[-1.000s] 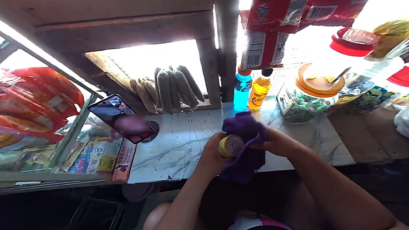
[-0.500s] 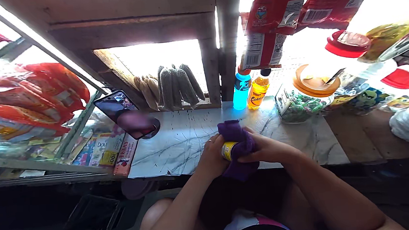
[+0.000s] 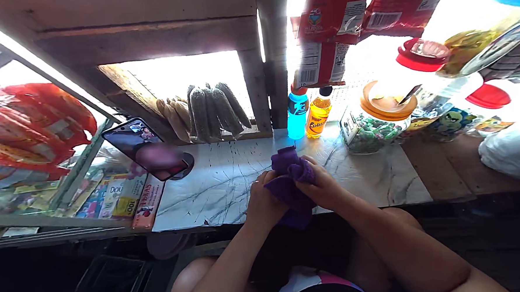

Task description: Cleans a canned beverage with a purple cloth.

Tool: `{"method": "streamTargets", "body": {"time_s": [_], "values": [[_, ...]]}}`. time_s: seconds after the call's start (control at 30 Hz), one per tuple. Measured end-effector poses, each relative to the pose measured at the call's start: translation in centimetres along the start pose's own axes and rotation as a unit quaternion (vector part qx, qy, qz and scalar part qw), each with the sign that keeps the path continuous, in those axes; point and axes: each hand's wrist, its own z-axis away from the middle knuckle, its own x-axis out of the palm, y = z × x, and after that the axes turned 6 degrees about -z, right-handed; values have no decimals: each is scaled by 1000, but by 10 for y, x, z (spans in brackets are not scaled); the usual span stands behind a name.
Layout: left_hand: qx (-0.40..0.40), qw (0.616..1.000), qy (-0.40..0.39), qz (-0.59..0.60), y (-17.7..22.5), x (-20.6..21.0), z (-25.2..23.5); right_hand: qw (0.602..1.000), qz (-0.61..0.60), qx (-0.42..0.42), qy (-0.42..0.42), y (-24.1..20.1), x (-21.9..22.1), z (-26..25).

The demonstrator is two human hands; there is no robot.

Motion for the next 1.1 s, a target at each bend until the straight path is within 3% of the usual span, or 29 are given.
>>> {"method": "streamTargets", "body": {"time_s": [0.17,0.33,0.53,0.67,0.9,1.1], "values": [[12,1000,-17,21,-5,-1,-5,997,-36,55,-29,-8,-14,-3],[41,998,-44,2,-3,-5,-6,985,-52,104,-131,-8,-27,0],[58,996,-71,-7,-5,-10,-5,976,-39,82,-200,1,-27,8],[39,996,-75,-3,-3,-12,-3,986,-14,50,-158,2,-18,10],[46,998,-28,36,-16,-6,3,999,43,-15,-5,3,9,13],[40,997,-22,61,-14,-6,0,998,43,-33,17,5,9,3]]}}
